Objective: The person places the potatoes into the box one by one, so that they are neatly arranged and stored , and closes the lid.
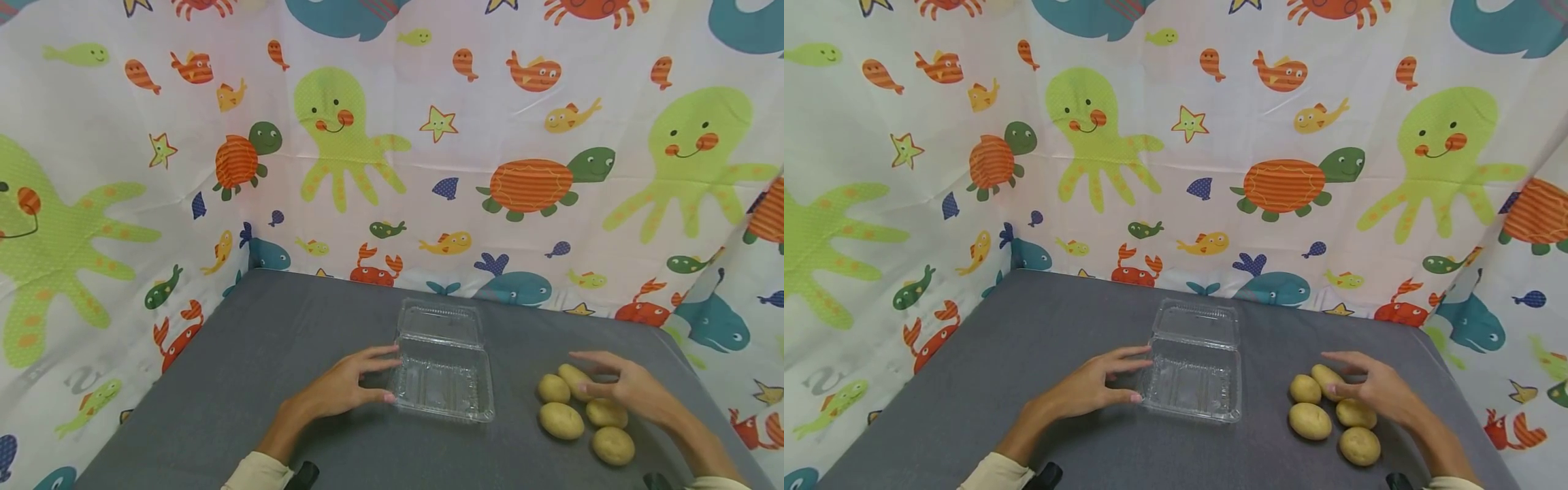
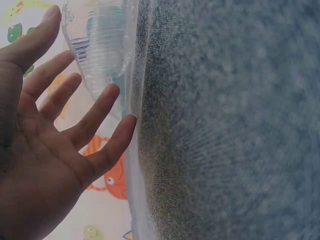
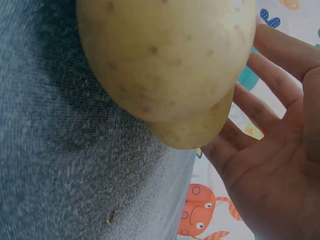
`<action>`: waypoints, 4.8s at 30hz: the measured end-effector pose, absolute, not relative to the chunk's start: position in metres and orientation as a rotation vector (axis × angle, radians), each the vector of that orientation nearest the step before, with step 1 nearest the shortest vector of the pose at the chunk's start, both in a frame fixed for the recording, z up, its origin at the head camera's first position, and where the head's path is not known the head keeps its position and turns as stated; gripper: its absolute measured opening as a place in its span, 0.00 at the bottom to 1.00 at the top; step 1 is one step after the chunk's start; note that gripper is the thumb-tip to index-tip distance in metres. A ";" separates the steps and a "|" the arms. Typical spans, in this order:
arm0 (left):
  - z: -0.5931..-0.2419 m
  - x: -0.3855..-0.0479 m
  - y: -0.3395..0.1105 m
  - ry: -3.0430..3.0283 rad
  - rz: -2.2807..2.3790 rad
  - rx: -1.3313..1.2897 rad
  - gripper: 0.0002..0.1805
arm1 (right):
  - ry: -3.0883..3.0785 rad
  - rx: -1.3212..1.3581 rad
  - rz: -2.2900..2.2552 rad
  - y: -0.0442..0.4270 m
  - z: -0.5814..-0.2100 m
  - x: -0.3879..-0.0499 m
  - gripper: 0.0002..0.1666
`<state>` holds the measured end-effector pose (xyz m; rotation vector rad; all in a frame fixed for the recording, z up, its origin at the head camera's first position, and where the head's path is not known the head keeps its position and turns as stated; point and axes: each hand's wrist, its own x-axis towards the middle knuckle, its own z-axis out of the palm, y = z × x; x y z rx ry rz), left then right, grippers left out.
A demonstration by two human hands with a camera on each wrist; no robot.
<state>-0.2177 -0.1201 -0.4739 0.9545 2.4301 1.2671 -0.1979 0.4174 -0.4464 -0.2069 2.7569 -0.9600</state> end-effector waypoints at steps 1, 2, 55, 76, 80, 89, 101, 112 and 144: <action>-0.474 -0.218 -0.120 2.427 1.266 0.955 0.36 | 2.760 -0.216 -0.959 0.417 -0.447 -0.198 0.41; -0.474 -0.218 -0.120 2.424 1.265 0.955 0.35 | 2.769 -0.231 -0.956 0.416 -0.447 -0.198 0.39; -0.477 -0.218 -0.119 2.423 1.252 0.960 0.32 | 2.859 -0.350 -0.827 0.412 -0.454 -0.207 0.39; -0.475 -0.217 -0.119 2.411 1.260 0.978 0.33 | 2.797 -0.169 -0.870 0.416 -0.456 -0.210 0.45; -0.475 -0.217 -0.120 2.414 1.265 0.984 0.33 | 2.829 -0.146 -0.869 0.416 -0.456 -0.210 0.45; -0.473 -0.216 -0.120 2.413 1.267 0.966 0.33 | 2.914 -0.129 -0.876 0.414 -0.455 -0.208 0.50; -0.474 -0.218 -0.119 2.431 1.254 0.951 0.33 | 2.956 -0.133 -0.942 0.396 -0.446 -0.205 0.49; -0.473 -0.218 -0.118 2.426 1.249 0.939 0.33 | 2.955 -0.188 -1.095 0.375 -0.443 -0.201 0.47; -0.477 -0.215 -0.121 2.434 1.247 0.961 0.34 | 3.024 -0.411 -1.237 0.308 -0.431 -0.194 0.41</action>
